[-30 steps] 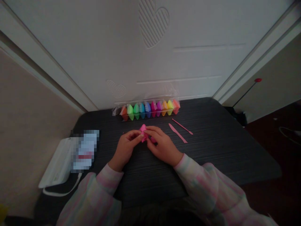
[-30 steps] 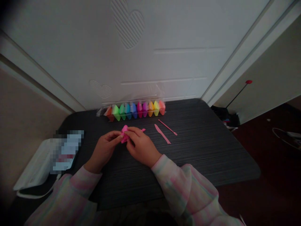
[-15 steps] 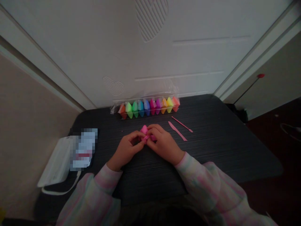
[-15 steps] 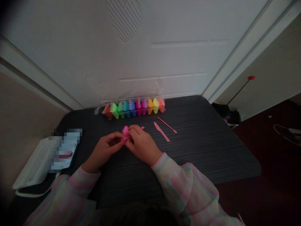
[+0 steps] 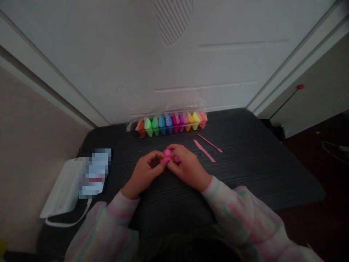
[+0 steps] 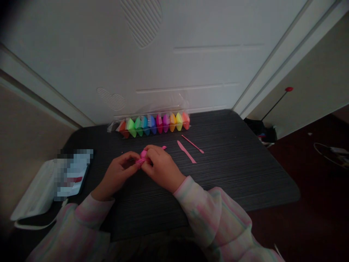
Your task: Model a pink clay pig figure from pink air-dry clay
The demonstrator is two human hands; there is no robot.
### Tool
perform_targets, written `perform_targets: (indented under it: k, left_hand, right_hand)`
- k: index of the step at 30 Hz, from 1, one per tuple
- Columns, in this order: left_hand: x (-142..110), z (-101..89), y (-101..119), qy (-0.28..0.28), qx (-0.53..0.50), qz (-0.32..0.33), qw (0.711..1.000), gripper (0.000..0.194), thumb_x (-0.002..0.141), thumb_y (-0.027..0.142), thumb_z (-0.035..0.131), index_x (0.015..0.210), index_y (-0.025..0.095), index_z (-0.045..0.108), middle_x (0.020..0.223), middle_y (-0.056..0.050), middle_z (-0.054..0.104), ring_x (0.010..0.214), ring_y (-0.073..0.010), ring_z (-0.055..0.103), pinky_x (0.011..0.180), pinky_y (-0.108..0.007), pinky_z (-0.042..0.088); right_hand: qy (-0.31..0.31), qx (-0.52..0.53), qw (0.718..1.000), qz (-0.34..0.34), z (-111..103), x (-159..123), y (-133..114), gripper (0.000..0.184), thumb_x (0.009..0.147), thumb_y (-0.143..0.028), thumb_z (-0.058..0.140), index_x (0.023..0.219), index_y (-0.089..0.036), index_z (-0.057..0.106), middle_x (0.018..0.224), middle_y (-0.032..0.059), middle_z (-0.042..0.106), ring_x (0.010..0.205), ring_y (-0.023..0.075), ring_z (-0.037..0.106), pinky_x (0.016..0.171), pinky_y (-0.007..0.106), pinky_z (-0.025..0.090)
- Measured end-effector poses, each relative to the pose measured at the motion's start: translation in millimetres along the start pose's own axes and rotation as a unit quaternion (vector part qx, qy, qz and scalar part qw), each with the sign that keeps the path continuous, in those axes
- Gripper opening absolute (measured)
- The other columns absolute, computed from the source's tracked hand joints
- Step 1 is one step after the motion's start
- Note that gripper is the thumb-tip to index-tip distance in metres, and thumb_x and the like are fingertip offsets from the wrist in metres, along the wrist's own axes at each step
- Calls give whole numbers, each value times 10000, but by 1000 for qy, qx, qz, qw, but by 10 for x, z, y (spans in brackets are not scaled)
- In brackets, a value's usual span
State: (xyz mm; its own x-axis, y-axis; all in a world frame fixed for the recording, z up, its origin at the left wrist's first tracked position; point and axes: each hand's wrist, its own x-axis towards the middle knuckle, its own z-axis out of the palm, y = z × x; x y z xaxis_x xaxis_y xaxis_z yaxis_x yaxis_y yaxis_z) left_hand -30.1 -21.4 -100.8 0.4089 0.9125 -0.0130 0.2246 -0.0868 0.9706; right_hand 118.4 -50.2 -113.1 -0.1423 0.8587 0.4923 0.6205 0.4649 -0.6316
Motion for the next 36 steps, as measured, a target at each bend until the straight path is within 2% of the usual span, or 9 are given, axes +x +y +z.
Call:
perform_targets:
  k: [4,7,11,14,18,22,26,36]
  left_hand:
    - [18,-10,13,6,-22,-11,1000,80,650,233,647,653,163,608,623,15,580,589,-115,511,574,-226,408]
    - [31,-9,-40,4,-42,-17,999,70,661,226,642,668,162,615,642,14,586,612,-113,522,596,-223,418]
    - [37,21,-137,55,-109,-10,993,125,704,229,611,817,177,626,777,4,608,733,-125,573,711,-247,446]
    - [26,70,-132,86,-137,-33,986,138,697,247,626,814,177,605,729,17,606,647,-123,593,659,-257,470]
    - [-4,132,-65,97,-107,-36,989,134,669,229,651,790,178,629,727,5,649,654,-134,600,663,-261,481]
    - [-30,110,-66,129,-33,18,991,107,678,217,645,782,200,667,798,-8,664,748,-150,599,713,-264,470]
    - [-46,68,-87,120,16,85,989,117,706,210,619,803,217,684,840,-14,661,798,-157,592,739,-265,463]
    - [-54,72,-100,117,135,129,975,138,738,225,595,857,224,663,875,-19,648,794,-154,589,745,-266,457]
  right_hand:
    - [-16,17,999,44,4,0,-26,70,752,-144,528,799,-195,514,841,40,623,801,150,588,725,283,466]
    - [-4,49,996,71,9,2,-7,62,743,-140,544,776,-188,521,826,39,626,799,153,590,736,292,463]
    - [55,77,989,112,-19,35,48,76,727,-118,548,740,-181,508,860,52,603,813,151,577,731,296,466]
    - [121,82,981,128,-37,55,50,99,710,-110,550,717,-193,499,868,44,570,818,155,554,724,309,463]
    - [151,64,982,97,-3,33,3,121,700,-102,537,712,-204,472,843,41,545,823,168,526,729,329,442]
    - [152,57,983,85,45,2,-16,138,704,-116,535,722,-214,439,836,37,520,815,169,508,721,330,432]
    - [157,51,982,91,64,3,0,142,704,-124,528,715,-219,423,830,32,509,811,171,502,718,329,425]
    - [126,32,988,78,101,-19,9,123,726,-124,496,735,-218,417,844,45,499,836,182,495,749,351,418]
